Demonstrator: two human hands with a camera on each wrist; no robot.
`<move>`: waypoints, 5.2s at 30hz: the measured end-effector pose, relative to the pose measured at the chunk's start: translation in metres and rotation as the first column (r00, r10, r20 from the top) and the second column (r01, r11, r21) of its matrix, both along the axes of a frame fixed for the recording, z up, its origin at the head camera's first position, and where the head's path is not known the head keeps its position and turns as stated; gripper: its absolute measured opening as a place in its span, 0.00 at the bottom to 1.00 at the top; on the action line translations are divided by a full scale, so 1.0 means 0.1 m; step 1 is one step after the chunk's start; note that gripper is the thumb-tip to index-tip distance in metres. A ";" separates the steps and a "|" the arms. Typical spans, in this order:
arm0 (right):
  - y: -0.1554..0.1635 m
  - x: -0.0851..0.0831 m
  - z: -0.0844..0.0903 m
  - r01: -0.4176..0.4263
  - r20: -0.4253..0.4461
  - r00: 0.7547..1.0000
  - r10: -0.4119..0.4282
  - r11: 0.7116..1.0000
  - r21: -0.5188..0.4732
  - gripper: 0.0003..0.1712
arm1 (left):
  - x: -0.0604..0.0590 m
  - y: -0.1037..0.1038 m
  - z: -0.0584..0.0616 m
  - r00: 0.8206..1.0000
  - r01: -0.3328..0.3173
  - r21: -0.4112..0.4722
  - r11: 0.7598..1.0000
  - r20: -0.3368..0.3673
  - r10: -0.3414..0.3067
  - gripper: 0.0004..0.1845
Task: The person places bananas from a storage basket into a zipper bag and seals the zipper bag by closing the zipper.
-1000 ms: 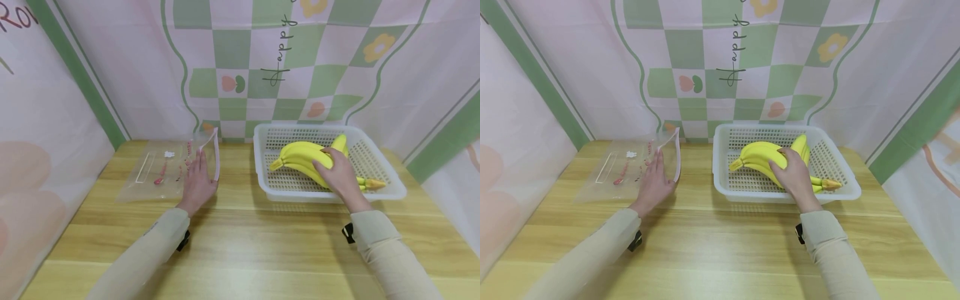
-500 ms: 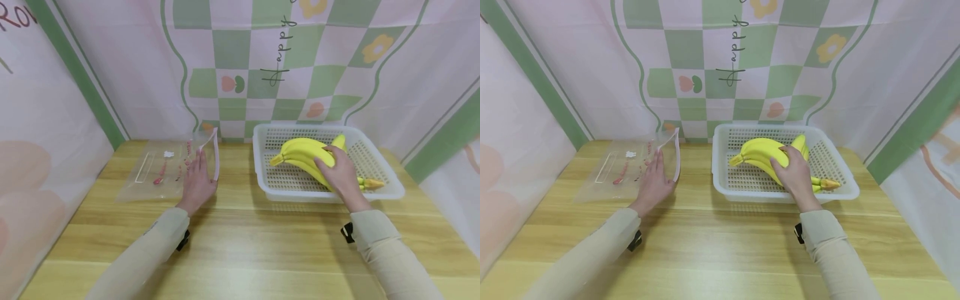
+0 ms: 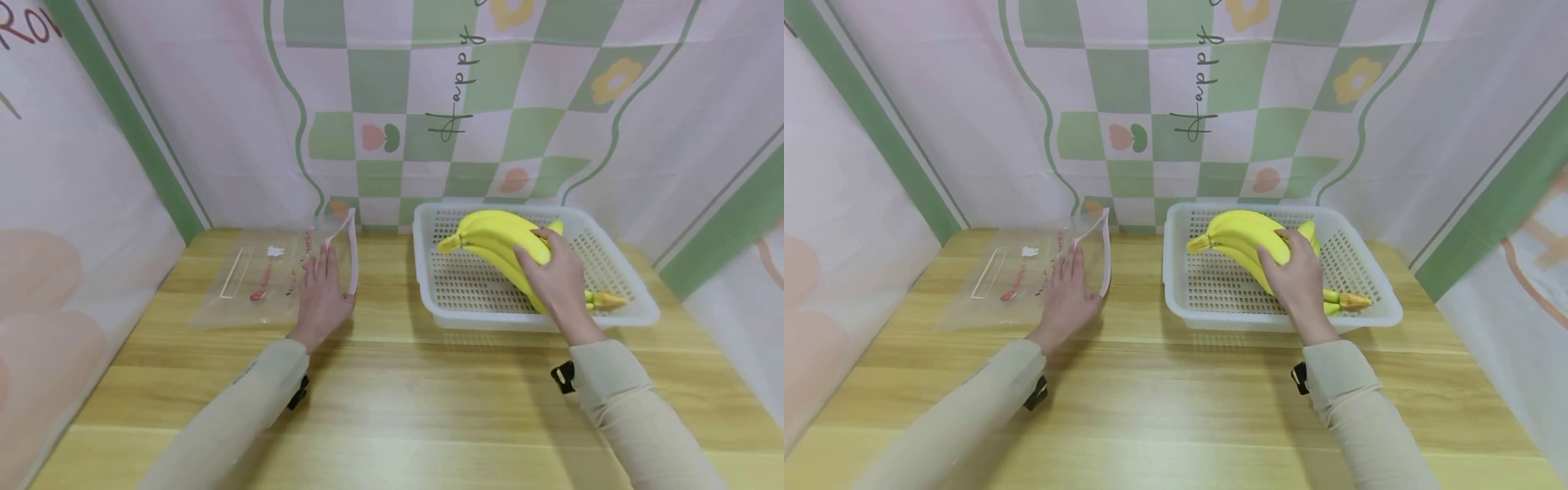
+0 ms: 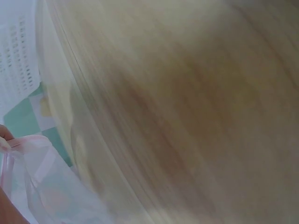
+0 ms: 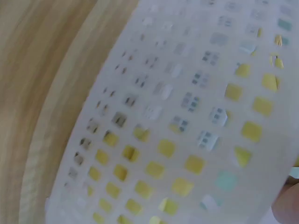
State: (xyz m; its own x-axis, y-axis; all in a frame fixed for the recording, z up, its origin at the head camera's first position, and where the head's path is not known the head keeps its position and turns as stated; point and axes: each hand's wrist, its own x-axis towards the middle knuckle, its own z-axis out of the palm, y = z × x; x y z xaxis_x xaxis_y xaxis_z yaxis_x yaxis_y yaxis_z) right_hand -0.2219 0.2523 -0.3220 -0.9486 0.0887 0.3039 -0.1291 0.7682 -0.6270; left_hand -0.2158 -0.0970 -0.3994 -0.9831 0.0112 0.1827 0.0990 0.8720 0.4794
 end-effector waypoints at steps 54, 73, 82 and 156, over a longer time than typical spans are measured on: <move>-0.90 0.06 0.23 -0.200 -0.115 0.975 0.192 0.978 -0.059 0.28 | -0.03 -0.03 0.16 0.999 -0.014 0.041 0.999 0.032 0.013 0.54; -1.10 0.07 0.19 -0.234 -0.070 0.970 0.231 0.972 -0.028 0.28 | 0.01 0.01 0.24 1.000 -0.025 0.042 0.999 0.009 0.024 0.55; -1.17 0.07 0.19 -0.237 -0.083 0.968 0.236 0.971 -0.005 0.28 | 0.03 0.06 0.28 0.999 -0.027 0.011 1.000 -0.035 0.028 0.53; -1.64 -0.01 0.00 -0.377 -0.172 0.904 0.390 0.920 0.107 0.26 | 0.08 0.08 0.40 0.993 -0.025 0.188 0.982 -0.113 0.046 0.51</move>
